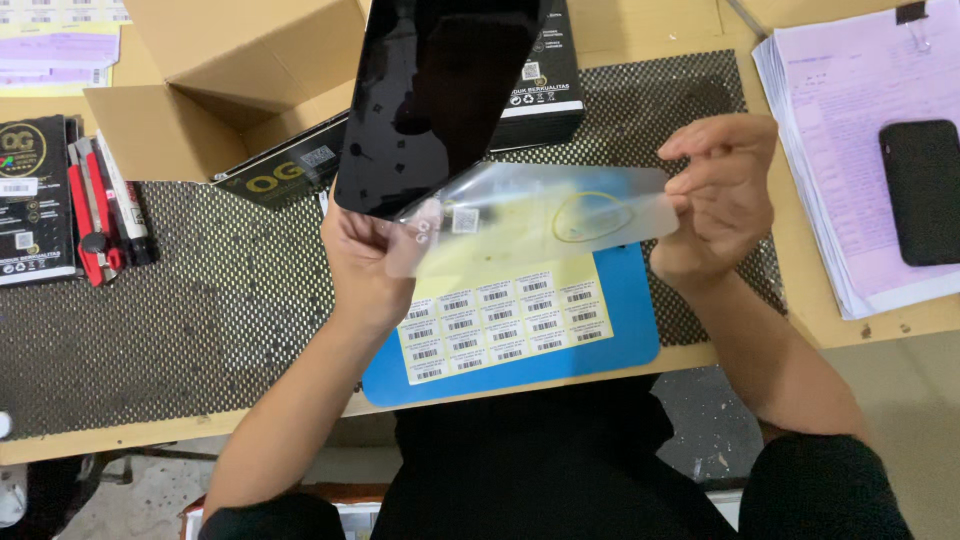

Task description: The person removes a smartphone screen from a plastic bag, peels off a protective film, and writes on a label with a pen. They repeat this process with several screens, handling each one individually and placing them on a blue mat.

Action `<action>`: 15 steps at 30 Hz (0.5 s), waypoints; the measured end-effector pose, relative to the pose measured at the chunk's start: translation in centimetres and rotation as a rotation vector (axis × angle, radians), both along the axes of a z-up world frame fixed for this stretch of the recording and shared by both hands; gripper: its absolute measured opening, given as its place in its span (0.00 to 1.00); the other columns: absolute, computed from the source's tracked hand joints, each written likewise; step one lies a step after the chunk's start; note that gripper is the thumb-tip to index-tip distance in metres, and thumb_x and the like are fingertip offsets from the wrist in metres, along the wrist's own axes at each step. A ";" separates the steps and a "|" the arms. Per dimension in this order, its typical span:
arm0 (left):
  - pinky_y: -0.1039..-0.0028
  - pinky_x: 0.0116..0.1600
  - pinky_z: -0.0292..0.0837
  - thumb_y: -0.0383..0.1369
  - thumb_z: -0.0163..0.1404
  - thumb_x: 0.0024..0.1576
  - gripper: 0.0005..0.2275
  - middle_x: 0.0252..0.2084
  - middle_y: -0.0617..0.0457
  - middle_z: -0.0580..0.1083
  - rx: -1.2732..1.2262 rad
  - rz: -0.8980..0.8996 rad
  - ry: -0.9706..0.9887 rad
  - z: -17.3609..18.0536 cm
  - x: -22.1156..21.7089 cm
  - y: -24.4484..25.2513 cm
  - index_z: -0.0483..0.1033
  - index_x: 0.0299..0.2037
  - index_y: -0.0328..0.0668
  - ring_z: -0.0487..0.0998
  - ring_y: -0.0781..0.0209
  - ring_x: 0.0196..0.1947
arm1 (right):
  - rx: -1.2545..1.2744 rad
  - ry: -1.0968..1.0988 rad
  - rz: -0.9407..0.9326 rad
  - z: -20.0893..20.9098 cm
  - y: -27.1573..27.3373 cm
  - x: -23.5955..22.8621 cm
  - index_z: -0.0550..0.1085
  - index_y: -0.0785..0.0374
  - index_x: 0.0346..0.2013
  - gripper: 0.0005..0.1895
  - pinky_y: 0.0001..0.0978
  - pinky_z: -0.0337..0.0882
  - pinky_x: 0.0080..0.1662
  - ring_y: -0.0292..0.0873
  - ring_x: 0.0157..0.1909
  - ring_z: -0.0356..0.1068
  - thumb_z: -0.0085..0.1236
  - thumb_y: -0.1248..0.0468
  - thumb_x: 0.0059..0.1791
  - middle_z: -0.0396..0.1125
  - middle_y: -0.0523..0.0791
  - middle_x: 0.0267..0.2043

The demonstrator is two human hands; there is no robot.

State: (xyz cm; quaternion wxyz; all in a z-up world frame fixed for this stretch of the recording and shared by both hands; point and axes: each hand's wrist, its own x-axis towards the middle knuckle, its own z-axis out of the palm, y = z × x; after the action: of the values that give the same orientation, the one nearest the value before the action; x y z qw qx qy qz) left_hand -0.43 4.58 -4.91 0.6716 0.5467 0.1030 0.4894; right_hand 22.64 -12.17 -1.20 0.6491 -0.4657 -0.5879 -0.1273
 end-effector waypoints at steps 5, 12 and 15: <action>0.66 0.60 0.76 0.22 0.61 0.55 0.27 0.57 0.45 0.75 -0.016 -0.083 0.022 3.1 -0.3 -1.2 0.64 0.64 0.38 0.75 0.59 0.59 | 0.012 0.107 0.082 0.1 0.0 0.5 0.65 0.62 0.34 0.15 0.40 0.71 0.51 0.46 0.44 0.64 0.51 0.55 0.58 0.53 0.50 0.47; 0.87 0.45 0.73 0.24 0.60 0.56 0.38 0.67 0.48 0.69 -0.058 -0.187 0.152 4.1 -0.7 -1.3 0.52 0.75 0.36 0.75 0.71 0.53 | 0.047 0.078 0.010 0.4 -0.2 -0.6 0.66 0.64 0.36 0.13 0.38 0.71 0.37 0.49 0.32 0.64 0.48 0.58 0.59 0.57 0.53 0.44; 0.67 0.72 0.72 0.21 0.64 0.52 0.37 0.65 0.45 0.71 -0.007 -0.174 0.067 2.1 -0.7 -0.8 0.57 0.71 0.35 0.74 0.58 0.65 | -0.042 -0.005 0.066 1.0 -0.8 -1.6 0.66 0.61 0.34 0.13 0.36 0.73 0.37 0.46 0.31 0.64 0.47 0.56 0.59 0.57 0.51 0.43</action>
State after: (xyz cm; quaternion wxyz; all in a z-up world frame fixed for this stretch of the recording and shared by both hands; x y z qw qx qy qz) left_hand -1.09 3.81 -2.84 0.7097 0.5673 0.0791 0.4102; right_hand 21.08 -12.95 -0.16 0.6415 -0.4594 -0.6070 -0.0947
